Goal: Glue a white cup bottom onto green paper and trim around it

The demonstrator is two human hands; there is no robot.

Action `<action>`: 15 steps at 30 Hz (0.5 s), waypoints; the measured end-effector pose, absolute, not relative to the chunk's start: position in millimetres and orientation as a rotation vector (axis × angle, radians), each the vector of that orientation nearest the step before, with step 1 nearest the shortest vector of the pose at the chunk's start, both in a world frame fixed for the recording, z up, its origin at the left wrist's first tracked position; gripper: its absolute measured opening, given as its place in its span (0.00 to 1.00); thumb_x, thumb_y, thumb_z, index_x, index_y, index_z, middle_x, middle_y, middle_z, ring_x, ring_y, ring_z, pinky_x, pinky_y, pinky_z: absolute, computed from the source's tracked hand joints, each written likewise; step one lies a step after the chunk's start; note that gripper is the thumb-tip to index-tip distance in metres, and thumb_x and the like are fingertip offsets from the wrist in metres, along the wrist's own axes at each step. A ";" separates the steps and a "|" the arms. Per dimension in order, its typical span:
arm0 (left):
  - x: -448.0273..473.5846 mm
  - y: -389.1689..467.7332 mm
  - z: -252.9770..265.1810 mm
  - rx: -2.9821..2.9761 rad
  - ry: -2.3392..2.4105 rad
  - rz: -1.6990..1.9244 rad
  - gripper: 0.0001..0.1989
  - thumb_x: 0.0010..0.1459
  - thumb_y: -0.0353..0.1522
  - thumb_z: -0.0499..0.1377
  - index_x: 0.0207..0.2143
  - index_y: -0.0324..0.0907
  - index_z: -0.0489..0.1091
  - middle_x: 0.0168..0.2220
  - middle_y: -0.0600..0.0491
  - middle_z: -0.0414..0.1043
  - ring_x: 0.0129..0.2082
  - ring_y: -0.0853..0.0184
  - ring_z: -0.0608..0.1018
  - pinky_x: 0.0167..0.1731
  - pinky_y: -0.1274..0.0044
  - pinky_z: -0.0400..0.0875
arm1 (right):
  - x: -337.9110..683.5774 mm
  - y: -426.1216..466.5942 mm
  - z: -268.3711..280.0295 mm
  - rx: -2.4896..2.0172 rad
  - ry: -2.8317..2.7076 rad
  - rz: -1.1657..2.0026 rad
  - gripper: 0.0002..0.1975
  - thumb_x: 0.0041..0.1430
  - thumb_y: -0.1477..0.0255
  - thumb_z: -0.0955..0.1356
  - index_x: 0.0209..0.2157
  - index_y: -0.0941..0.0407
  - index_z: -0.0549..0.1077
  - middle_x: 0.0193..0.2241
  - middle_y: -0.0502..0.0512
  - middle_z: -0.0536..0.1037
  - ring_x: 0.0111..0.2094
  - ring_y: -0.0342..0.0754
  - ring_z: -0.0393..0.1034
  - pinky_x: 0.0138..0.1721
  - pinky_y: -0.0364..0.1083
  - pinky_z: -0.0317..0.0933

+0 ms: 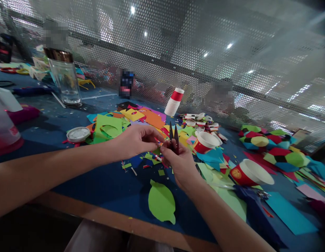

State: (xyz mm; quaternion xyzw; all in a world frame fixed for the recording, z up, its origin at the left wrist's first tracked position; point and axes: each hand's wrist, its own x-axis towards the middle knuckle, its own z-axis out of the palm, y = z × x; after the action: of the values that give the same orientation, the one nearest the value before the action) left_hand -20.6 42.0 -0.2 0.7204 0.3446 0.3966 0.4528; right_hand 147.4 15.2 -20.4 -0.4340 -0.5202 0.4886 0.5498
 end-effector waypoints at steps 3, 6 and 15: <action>-20.4 41.1 -0.2 1.834 0.850 0.982 0.12 0.48 0.33 0.62 0.37 0.41 0.76 0.29 0.54 0.78 0.30 0.67 0.78 0.32 0.76 0.72 | 149.3 16.0 -20.7 -1.005 -1.272 1.139 0.09 0.43 0.69 0.73 0.21 0.55 0.69 0.18 0.43 0.64 0.20 0.39 0.56 0.22 0.42 0.53; -21.0 42.0 1.7 1.869 0.864 0.987 0.12 0.47 0.34 0.63 0.37 0.41 0.75 0.32 0.53 0.79 0.33 0.66 0.79 0.34 0.75 0.73 | 153.3 17.4 -21.3 -0.990 -1.325 1.129 0.10 0.45 0.69 0.73 0.21 0.55 0.69 0.17 0.43 0.62 0.19 0.39 0.54 0.20 0.42 0.49; -19.4 42.1 4.9 1.666 0.828 0.925 0.08 0.43 0.28 0.64 0.30 0.41 0.74 0.27 0.57 0.76 0.28 0.70 0.77 0.31 0.78 0.70 | 157.5 22.4 -29.1 -0.967 -1.376 1.127 0.13 0.49 0.63 0.75 0.24 0.55 0.70 0.19 0.44 0.65 0.19 0.39 0.53 0.20 0.41 0.47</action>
State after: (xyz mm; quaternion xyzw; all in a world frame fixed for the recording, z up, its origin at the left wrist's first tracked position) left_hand -19.4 42.1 4.9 0.6909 0.3433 0.3837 0.5074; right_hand 157.5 22.4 -29.1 -0.4051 -0.5765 0.4722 0.5297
